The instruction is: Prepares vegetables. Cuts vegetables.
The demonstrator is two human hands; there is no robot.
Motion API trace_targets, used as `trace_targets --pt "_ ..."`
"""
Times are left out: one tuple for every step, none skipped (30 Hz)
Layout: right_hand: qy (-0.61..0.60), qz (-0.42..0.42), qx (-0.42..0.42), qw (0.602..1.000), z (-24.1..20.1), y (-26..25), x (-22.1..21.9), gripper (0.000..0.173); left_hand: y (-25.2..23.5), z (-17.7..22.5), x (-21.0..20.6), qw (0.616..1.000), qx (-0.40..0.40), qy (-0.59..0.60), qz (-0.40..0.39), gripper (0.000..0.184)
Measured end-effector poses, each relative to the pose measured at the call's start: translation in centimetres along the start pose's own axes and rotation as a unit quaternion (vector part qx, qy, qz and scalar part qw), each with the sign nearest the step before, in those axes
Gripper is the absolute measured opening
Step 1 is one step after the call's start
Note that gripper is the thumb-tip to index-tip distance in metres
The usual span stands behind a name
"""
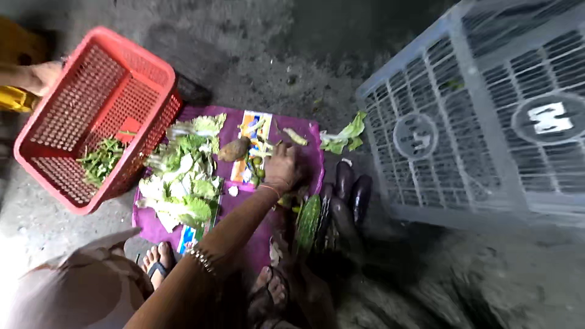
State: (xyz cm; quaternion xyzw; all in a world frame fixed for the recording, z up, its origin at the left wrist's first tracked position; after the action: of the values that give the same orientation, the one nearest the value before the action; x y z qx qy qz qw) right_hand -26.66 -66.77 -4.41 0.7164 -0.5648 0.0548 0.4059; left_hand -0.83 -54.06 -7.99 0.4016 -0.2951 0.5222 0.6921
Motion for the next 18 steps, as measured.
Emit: trace_targets --pt "-0.035 0.064 0.01 0.997 0.5 -0.6 0.5 0.038 -0.3 -0.9 2.1 0.998 0.039 0.038 0.026 0.051" --pt "-0.041 0.125 0.005 0.991 -0.3 -2.1 1.7 0.042 -0.5 -2.4 4.1 0.993 0.082 0.062 0.059 0.052" --pt "-0.016 0.173 0.005 0.985 -2.2 -4.8 3.6 0.044 -1.0 -4.5 5.6 0.987 0.12 0.057 0.088 0.052" --pt "0.031 0.204 0.015 0.978 -4.2 -8.7 5.9 0.047 -1.9 -7.1 6.4 0.983 0.151 0.041 0.098 0.053" --pt "0.09 0.2 0.021 0.976 -6.3 -13.2 8.2 0.049 -3.0 -9.9 6.8 0.981 0.175 0.025 0.085 0.054" --pt "0.129 0.16 0.002 0.979 -8.5 -18.2 10.1 0.051 -3.9 -12.4 7.0 0.979 0.198 0.005 0.048 0.054" --pt "0.154 0.119 -0.025 0.981 -10.4 -23.2 11.7 0.052 -4.7 -14.5 6.9 0.977 0.212 -0.026 -0.005 0.055" --pt "0.168 0.096 -0.04 0.98 -12.0 -28.3 12.8 0.051 -5.3 -15.8 6.6 0.972 0.216 -0.062 -0.062 0.057" --pt "0.177 0.091 -0.045 0.979 -13.2 -33.1 13.6 0.05 -6.0 -16.2 6.4 0.965 0.215 -0.098 -0.117 0.062" --pt "0.182 0.1 -0.042 0.977 -14.2 -37.5 14.3 0.048 -6.6 -16.0 6.4 0.954 0.218 -0.126 -0.164 0.066" --pt "0.19 0.115 -0.028 0.975 -14.9 -41.5 14.9 0.047 -7.2 -15.2 6.7 0.943 0.225 -0.148 -0.198 0.068" --pt "0.209 0.124 -0.017 0.97 -15.4 -44.7 15.5 0.047 -7.6 -14.5 6.9 0.933 0.235 -0.155 -0.223 0.068" --pt "0.228 0.12 -0.015 0.966 -15.5 -47.5 15.7 0.048 -7.7 -14.1 6.9 0.926 0.247 -0.159 -0.239 0.068" --pt "0.248 0.115 -0.019 0.962 -15.9 -50.1 15.8 0.048 -8.0 -13.9 6.9 0.92 0.256 -0.164 -0.247 0.067" --pt "0.264 0.11 -0.025 0.958 -16.5 -51.7 15.7 0.048 -8.2 -13.8 7.2 0.916 0.261 -0.169 -0.254 0.067" --pt "0.272 0.097 -0.034 0.957 -17.1 -52.4 15.5 0.047 -8.3 -13.6 7.3 0.911 0.266 -0.17 -0.264 0.068" --pt "0.279 0.073 -0.047 0.956 -17.6 -51.7 15.7 0.046 -8.4 -13.3 7.4 0.909 0.267 -0.17 -0.271 0.067" --pt "0.286 0.04 -0.057 0.956 -18.2 -50.0 16.0 0.044 -8.5 -13.1 7.6 0.909 0.264 -0.167 -0.274 0.066"
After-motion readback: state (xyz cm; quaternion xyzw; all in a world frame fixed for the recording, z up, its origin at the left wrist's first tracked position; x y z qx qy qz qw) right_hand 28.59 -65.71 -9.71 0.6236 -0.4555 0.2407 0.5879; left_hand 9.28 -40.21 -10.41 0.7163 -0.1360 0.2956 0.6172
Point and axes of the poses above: each hand's wrist, its own y-axis away from the middle knuckle, its own x-axis out of the back of the hand, z = x × y, the point moved 3 cm from there along -y, towards the middle knuckle, and after that the axes turned 2 degrees about -y, right-handed, at the moved point
